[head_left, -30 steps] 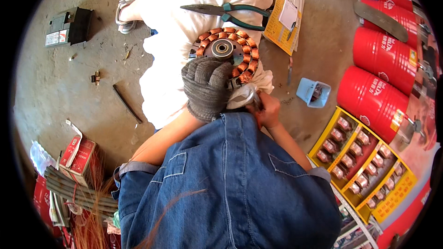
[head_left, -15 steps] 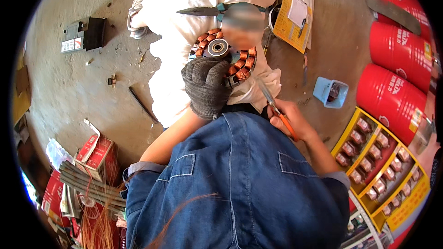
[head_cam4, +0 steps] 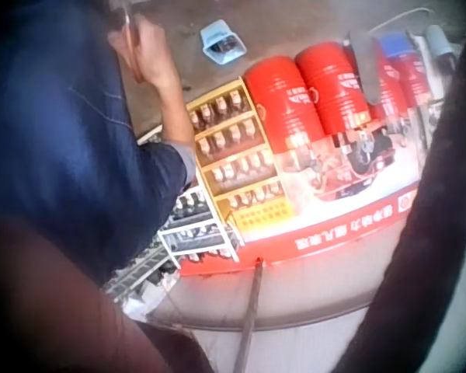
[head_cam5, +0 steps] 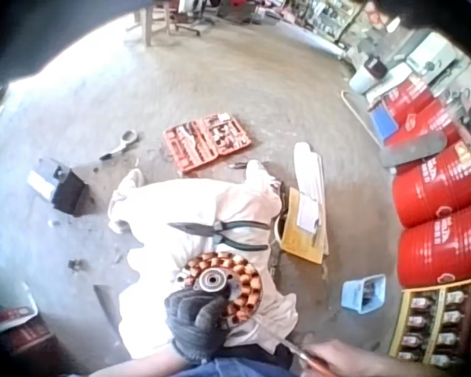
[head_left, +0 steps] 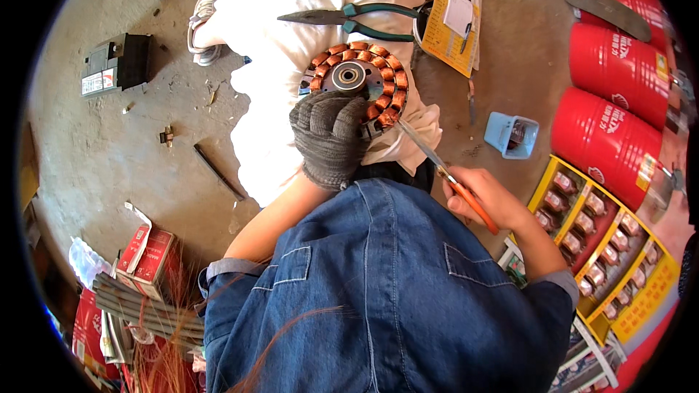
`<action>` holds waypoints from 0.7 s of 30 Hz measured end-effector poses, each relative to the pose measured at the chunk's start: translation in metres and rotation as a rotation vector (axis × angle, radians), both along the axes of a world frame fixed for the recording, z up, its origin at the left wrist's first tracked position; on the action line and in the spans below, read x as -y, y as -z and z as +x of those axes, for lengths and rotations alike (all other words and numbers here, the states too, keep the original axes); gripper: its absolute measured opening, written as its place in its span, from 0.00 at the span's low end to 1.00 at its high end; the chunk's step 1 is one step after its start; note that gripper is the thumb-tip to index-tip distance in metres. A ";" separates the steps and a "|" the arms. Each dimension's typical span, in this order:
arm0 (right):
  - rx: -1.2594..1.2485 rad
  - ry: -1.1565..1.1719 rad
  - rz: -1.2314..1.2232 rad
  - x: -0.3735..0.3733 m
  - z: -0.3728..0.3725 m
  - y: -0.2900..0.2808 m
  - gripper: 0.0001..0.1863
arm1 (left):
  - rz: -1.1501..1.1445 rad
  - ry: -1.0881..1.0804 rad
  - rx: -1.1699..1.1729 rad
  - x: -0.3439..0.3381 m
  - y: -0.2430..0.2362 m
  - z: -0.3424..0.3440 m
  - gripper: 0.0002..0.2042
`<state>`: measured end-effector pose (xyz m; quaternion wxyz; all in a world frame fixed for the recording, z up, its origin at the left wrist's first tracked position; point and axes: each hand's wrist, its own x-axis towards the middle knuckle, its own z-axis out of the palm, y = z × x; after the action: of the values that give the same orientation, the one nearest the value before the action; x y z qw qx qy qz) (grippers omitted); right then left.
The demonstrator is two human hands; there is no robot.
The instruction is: The person uses shears to cut copper windings on a motor stator held in their gloved left hand. They then switch to pliers to pull and remove the cut copper wires from the stator slots.
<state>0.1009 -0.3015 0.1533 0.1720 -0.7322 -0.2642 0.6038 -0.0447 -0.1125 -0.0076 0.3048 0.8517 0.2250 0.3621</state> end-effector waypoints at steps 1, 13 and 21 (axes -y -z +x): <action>-0.006 0.012 -0.016 -0.001 -0.001 -0.005 0.27 | 0.000 -0.003 0.012 0.000 0.000 0.000 0.19; 0.042 -0.033 -0.033 -0.019 -0.009 -0.023 0.24 | -0.015 0.055 0.038 -0.003 0.005 0.000 0.17; -0.058 -0.053 -0.480 -0.083 0.004 -0.072 0.34 | 0.004 0.052 0.030 -0.002 0.003 -0.001 0.17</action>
<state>0.1051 -0.2183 0.2254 -0.0152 -0.7271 -0.1273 0.6744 -0.0457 -0.1105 -0.0105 0.3157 0.8523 0.1974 0.3674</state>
